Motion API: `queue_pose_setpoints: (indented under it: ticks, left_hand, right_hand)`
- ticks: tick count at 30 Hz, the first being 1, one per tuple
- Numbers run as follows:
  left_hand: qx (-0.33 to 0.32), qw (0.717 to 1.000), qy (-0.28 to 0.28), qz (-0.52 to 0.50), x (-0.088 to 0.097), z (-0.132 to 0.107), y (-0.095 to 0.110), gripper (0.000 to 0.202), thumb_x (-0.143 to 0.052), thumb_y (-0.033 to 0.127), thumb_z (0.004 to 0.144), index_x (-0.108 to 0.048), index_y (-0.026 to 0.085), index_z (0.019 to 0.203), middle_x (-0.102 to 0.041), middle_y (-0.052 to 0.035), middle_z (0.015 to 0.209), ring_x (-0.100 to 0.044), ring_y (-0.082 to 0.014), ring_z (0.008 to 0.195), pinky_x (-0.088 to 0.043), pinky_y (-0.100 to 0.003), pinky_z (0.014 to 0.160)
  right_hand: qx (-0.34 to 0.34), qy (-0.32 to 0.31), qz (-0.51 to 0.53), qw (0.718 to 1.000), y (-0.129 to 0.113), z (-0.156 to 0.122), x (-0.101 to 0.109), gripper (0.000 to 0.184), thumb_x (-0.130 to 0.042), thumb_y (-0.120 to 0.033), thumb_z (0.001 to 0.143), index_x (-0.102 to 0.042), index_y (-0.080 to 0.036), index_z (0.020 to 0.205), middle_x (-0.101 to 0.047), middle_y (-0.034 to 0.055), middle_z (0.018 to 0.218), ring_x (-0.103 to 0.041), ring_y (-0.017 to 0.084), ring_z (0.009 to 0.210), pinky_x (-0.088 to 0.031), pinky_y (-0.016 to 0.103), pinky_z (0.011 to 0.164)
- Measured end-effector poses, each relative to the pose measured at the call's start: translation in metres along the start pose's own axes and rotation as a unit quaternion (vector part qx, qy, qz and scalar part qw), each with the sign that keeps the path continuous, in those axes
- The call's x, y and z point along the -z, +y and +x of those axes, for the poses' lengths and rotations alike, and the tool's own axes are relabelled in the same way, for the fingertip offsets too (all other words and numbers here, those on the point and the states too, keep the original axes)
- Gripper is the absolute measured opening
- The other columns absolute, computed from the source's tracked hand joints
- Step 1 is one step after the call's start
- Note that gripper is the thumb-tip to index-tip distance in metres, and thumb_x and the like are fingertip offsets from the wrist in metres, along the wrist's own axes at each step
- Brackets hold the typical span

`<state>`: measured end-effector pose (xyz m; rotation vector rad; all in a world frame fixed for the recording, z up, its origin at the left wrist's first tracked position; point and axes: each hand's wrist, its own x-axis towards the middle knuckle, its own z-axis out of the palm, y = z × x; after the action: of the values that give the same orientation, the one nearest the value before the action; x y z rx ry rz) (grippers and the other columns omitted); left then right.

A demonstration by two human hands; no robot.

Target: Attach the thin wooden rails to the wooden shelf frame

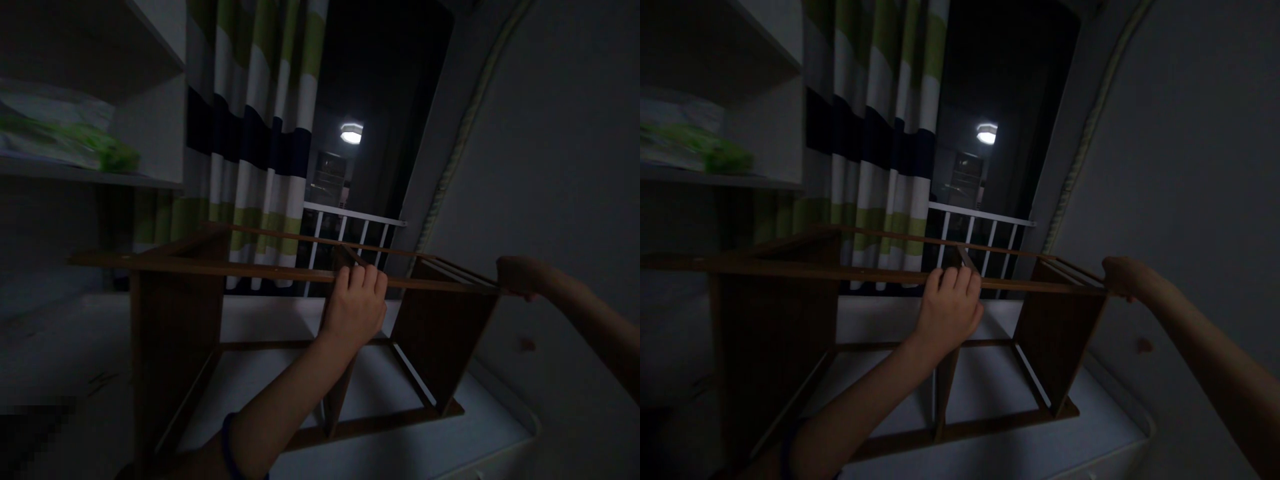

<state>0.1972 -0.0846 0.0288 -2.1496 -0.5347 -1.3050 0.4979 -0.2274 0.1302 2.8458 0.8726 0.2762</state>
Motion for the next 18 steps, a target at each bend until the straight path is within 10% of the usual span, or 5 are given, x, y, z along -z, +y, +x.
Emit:
queue_pose_setpoints:
  ticks: [18]
  left_hand:
    - [-0.017, 0.997, -0.021, -0.067, 0.004, 0.019, 0.018, 0.022, -0.041, 0.028, 0.086, -0.056, 0.012, 0.087, -0.057, -0.0067, 0.077, -0.050, -0.0229, 0.075, -0.033, -0.035, 0.068]
  right_hand:
    - [-0.032, -0.053, -0.081, 0.995, 0.007, 0.006, 0.008, 0.025, -0.051, -0.034, 0.085, -0.057, -0.011, 0.087, -0.060, 0.0006, 0.076, -0.057, 0.009, 0.063, -0.049, 0.025, 0.059]
